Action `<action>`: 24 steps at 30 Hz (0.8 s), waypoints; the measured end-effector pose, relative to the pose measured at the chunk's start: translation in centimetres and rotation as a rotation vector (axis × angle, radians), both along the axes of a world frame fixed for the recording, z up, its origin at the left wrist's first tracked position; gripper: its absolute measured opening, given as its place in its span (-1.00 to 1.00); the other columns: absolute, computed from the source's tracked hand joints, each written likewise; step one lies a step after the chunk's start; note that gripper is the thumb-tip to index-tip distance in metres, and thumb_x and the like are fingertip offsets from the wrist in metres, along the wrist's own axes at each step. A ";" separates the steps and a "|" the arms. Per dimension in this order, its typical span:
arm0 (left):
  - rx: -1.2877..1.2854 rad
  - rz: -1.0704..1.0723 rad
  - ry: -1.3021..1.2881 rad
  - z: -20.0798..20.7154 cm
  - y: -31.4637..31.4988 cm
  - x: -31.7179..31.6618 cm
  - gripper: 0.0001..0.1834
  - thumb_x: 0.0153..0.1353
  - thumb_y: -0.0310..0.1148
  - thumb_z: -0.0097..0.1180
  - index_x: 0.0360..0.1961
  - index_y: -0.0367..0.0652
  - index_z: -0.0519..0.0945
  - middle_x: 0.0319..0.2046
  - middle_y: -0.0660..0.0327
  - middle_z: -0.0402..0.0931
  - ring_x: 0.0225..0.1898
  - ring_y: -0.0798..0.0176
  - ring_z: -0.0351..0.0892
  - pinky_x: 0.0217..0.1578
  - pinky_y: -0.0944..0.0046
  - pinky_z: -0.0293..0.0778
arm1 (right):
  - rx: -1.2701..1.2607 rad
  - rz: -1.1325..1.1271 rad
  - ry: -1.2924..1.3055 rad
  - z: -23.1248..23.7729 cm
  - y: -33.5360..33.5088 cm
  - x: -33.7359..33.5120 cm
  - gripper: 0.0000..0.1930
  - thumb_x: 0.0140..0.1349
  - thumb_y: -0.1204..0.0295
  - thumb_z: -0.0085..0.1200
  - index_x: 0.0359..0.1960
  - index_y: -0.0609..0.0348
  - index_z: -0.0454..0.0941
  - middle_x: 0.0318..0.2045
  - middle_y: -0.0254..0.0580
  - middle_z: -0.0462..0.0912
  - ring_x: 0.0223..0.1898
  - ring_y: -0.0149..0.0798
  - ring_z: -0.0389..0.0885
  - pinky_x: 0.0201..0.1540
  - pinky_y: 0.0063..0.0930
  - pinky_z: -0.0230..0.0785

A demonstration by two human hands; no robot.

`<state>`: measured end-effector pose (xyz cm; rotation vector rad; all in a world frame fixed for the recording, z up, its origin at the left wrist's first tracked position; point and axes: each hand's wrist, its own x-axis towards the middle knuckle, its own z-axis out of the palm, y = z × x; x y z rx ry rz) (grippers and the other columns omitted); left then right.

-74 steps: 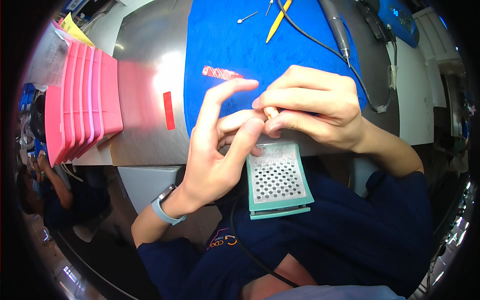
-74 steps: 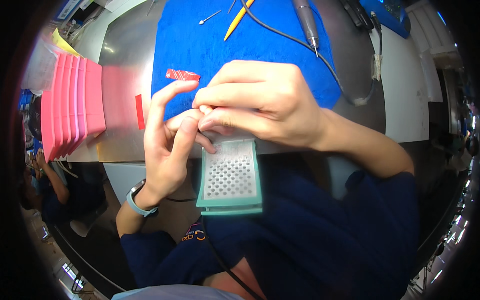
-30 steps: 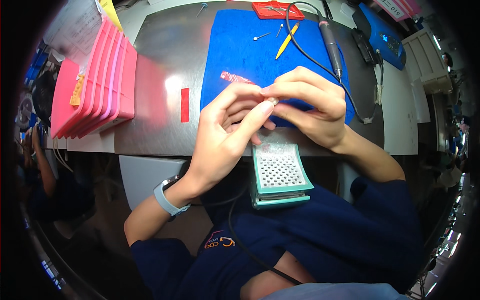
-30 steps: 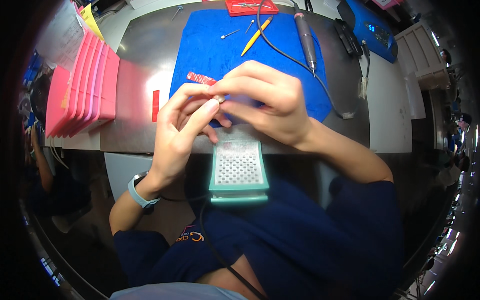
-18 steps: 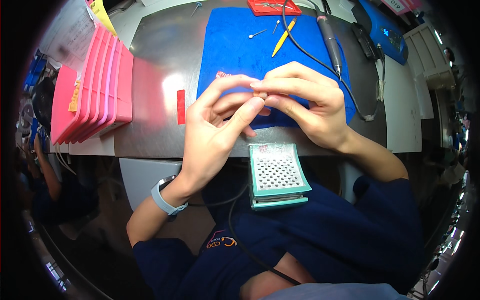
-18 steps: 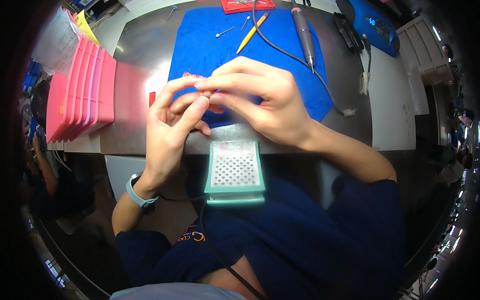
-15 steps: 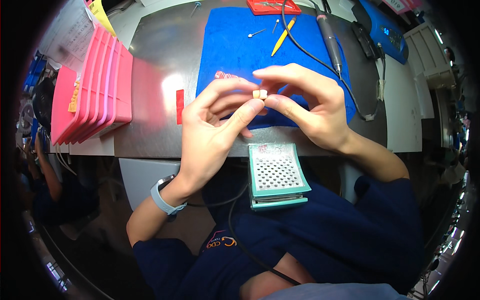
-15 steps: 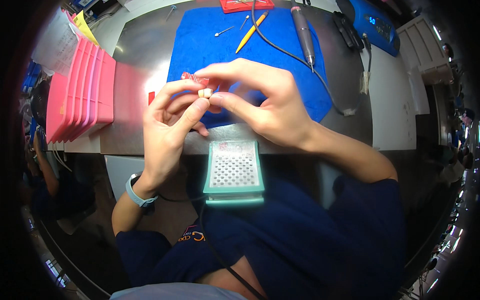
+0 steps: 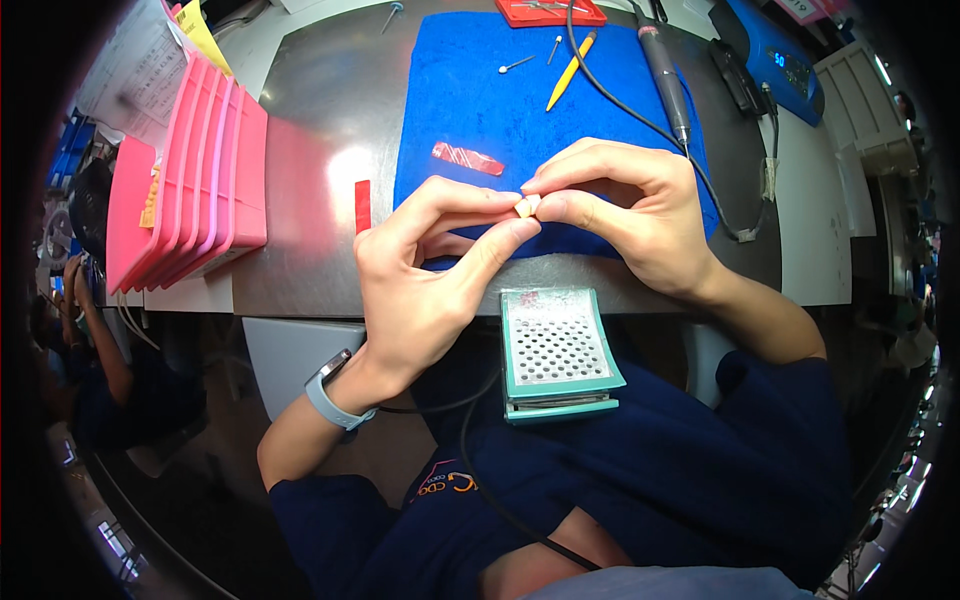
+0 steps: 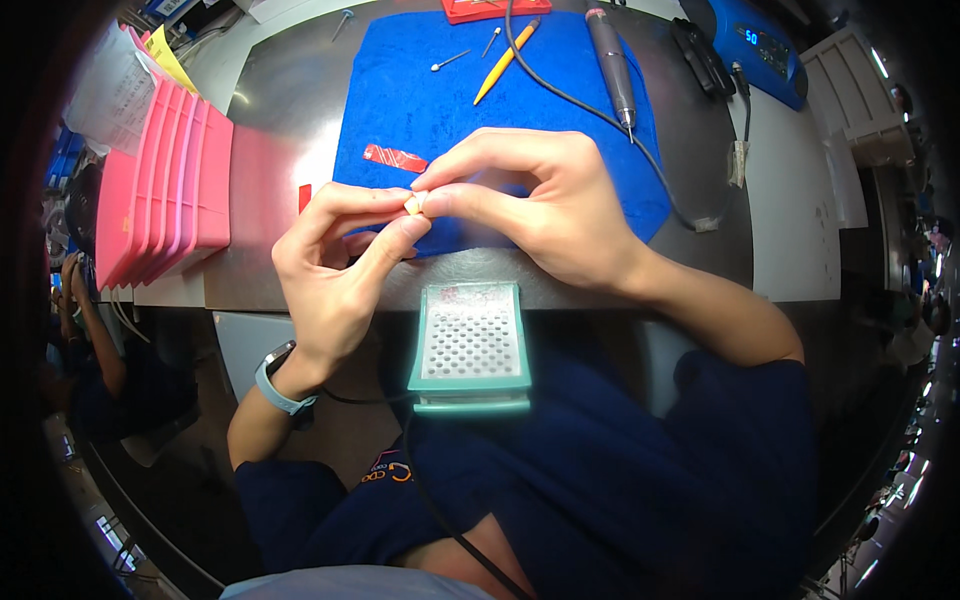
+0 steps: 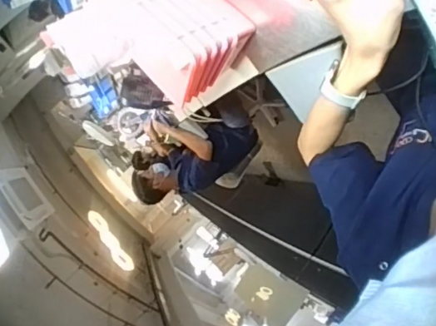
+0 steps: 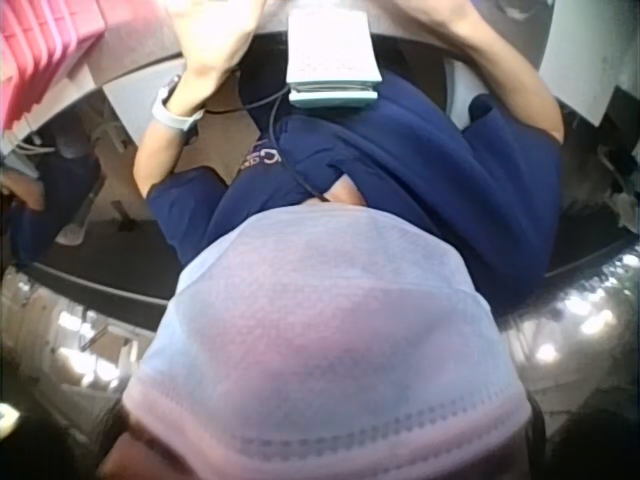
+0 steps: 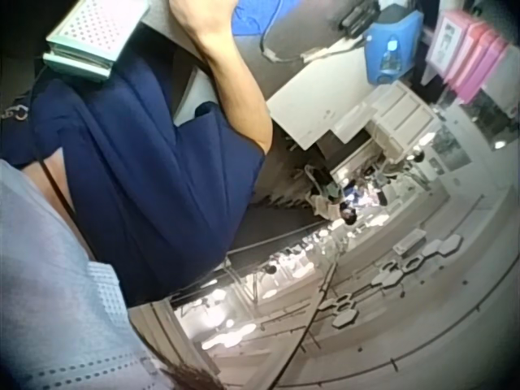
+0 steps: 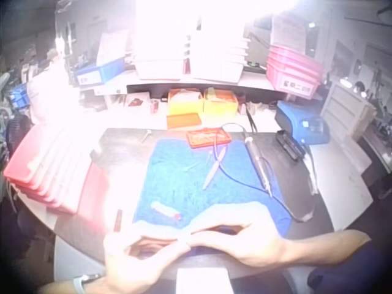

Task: The person grinds a dental crown using a rotary tool, paints red liquid onto it with a brush, fits it onto a dental model by hand, and grinds the crown again with the rotary tool.

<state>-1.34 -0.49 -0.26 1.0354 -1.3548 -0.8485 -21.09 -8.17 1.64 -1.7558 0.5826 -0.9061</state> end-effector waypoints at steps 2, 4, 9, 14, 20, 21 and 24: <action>0.028 0.008 0.017 0.1 0.1 -0.2 -0.80 0.21 -0.58 0.37 -0.14 -0.34 0.68 -0.22 0.09 0.76 -0.17 0.33 0.78 -0.31 0.46 0.66 | 0.013 -0.010 0.006 0.1 0.1 0.0 -0.89 0.26 0.55 0.28 -0.21 0.32 0.74 -0.26 -0.17 0.77 -0.19 -0.40 0.71 -0.06 -0.53 0.52; 0.055 0.018 0.032 0.2 0.2 -0.2 -0.80 0.21 -0.58 0.38 -0.15 -0.34 0.68 -0.22 0.09 0.76 -0.17 0.33 0.78 -0.32 0.46 0.66 | 0.042 -0.009 0.001 0.0 0.2 0.1 -0.89 0.27 0.56 0.28 -0.21 0.32 0.74 -0.26 -0.18 0.77 -0.19 -0.40 0.71 -0.06 -0.53 0.52; 0.041 0.037 0.031 0.1 0.4 -0.3 -0.83 0.20 -0.60 0.37 -0.17 -0.34 0.68 -0.24 0.08 0.76 -0.19 0.34 0.78 -0.34 0.48 0.65 | 0.138 0.016 -0.021 -0.1 0.3 0.1 -0.89 0.28 0.56 0.27 -0.19 0.32 0.73 -0.23 -0.20 0.75 -0.18 -0.42 0.69 -0.06 -0.54 0.51; 0.059 0.058 0.030 0.8 0.3 0.2 -0.83 0.22 -0.62 0.34 -0.17 -0.35 0.65 -0.20 0.08 0.75 -0.16 0.33 0.77 -0.37 0.48 0.65 | 0.086 -0.104 -0.012 0.5 -0.2 -0.2 -0.85 0.32 0.56 0.24 -0.13 0.37 0.70 -0.16 -0.23 0.73 -0.11 -0.44 0.66 0.00 -0.55 0.50; 0.116 0.032 0.126 0.9 -0.7 0.9 -0.79 0.28 -0.61 0.26 -0.07 -0.33 0.56 -0.09 0.06 0.69 -0.07 0.26 0.76 -0.39 0.46 0.68 | 0.558 0.133 -0.178 -0.2 -1.6 -0.9 -0.75 0.41 0.46 0.17 0.03 0.34 0.64 -0.12 -0.11 0.72 -0.10 -0.37 0.69 -0.01 -0.50 0.57; 0.125 0.028 0.146 0.8 -0.8 0.9 -0.78 0.28 -0.61 0.26 -0.07 -0.32 0.56 -0.09 0.06 0.69 -0.09 0.27 0.76 -0.39 0.46 0.67 | 0.673 0.191 -0.234 -0.3 -1.7 -0.8 -0.72 0.44 0.43 0.14 0.07 0.35 0.62 -0.11 -0.10 0.71 -0.11 -0.36 0.70 -0.03 -0.49 0.58; 0.146 0.016 0.162 0.8 -1.0 1.0 -0.78 0.29 -0.60 0.26 -0.06 -0.31 0.55 -0.10 0.05 0.70 -0.12 0.27 0.77 -0.39 0.46 0.66 | 0.732 0.222 -0.235 -0.3 -2.0 -0.9 -0.69 0.46 0.40 0.11 0.11 0.36 0.59 -0.10 -0.11 0.71 -0.14 -0.37 0.69 -0.06 -0.51 0.58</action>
